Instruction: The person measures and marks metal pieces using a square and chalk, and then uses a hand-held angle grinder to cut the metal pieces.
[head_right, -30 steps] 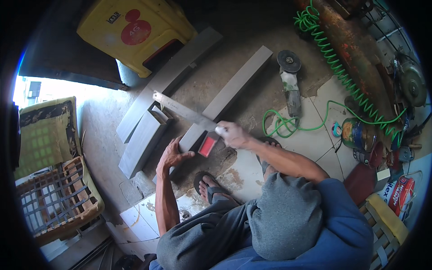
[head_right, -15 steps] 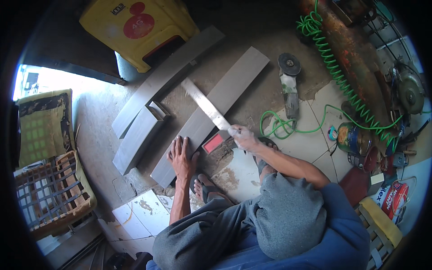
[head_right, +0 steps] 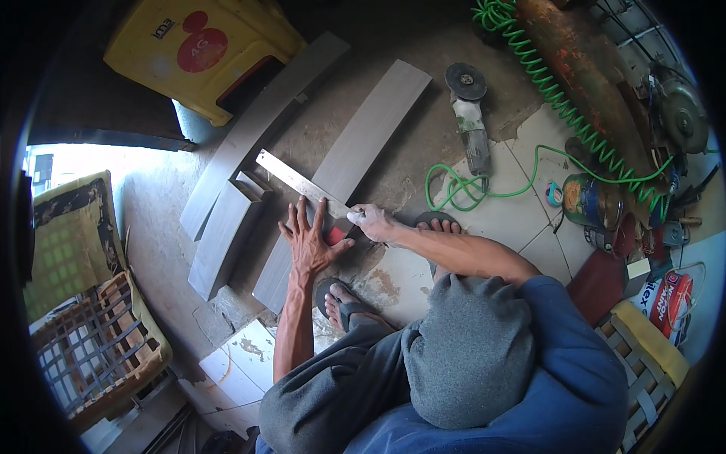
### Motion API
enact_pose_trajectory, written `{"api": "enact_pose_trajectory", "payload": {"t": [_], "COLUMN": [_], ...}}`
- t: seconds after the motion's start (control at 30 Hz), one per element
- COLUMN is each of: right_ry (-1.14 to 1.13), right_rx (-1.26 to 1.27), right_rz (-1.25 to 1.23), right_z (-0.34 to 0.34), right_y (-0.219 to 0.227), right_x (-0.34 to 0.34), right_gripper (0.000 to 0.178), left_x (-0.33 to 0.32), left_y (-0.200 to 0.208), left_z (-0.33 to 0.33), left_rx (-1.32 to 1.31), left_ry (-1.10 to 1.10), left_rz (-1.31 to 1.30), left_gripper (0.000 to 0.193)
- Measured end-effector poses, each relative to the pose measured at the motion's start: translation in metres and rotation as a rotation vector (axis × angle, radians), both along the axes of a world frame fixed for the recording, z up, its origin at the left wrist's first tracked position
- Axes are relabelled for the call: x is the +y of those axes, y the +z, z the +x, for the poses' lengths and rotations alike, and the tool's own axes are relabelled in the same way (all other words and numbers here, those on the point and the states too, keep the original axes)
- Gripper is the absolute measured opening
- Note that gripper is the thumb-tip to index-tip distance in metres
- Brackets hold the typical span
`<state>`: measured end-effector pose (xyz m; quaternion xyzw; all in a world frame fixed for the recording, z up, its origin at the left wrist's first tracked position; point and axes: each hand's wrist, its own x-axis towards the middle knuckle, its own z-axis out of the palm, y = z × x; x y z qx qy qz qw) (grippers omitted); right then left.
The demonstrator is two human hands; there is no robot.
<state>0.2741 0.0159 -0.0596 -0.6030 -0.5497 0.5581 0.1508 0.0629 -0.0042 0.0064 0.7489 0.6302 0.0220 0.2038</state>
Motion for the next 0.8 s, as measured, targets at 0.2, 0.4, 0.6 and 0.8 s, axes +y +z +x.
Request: {"api": "enact_pose_trajectory", "payload": {"t": [0.2,0.4,0.6,0.8], "right_ry": [0.009,0.0,0.012,0.017], "right_rx": [0.047,0.074,0.051,0.056], "right_rz": [-0.079,-0.046,-0.124,-0.055], "right_z": [0.0,0.004,0.004,0.007], "right_y": [0.005,0.003,0.017,0.006], "right_x": [0.002,0.004,0.006,0.004], "right_gripper": [0.044,0.046,0.048,0.048], "left_x": [0.0,0.002,0.004,0.005], "left_y": [-0.005,-0.004,-0.004,0.001], "left_z": [0.0,0.003,0.001,0.004], "left_rx": [0.004,0.024,0.02,0.033], "left_ry": [-0.004,-0.013,-0.017,-0.015], "left_rz": [0.033,0.034,0.028,0.06], "left_gripper": [0.122,0.12,0.119,0.116]}}
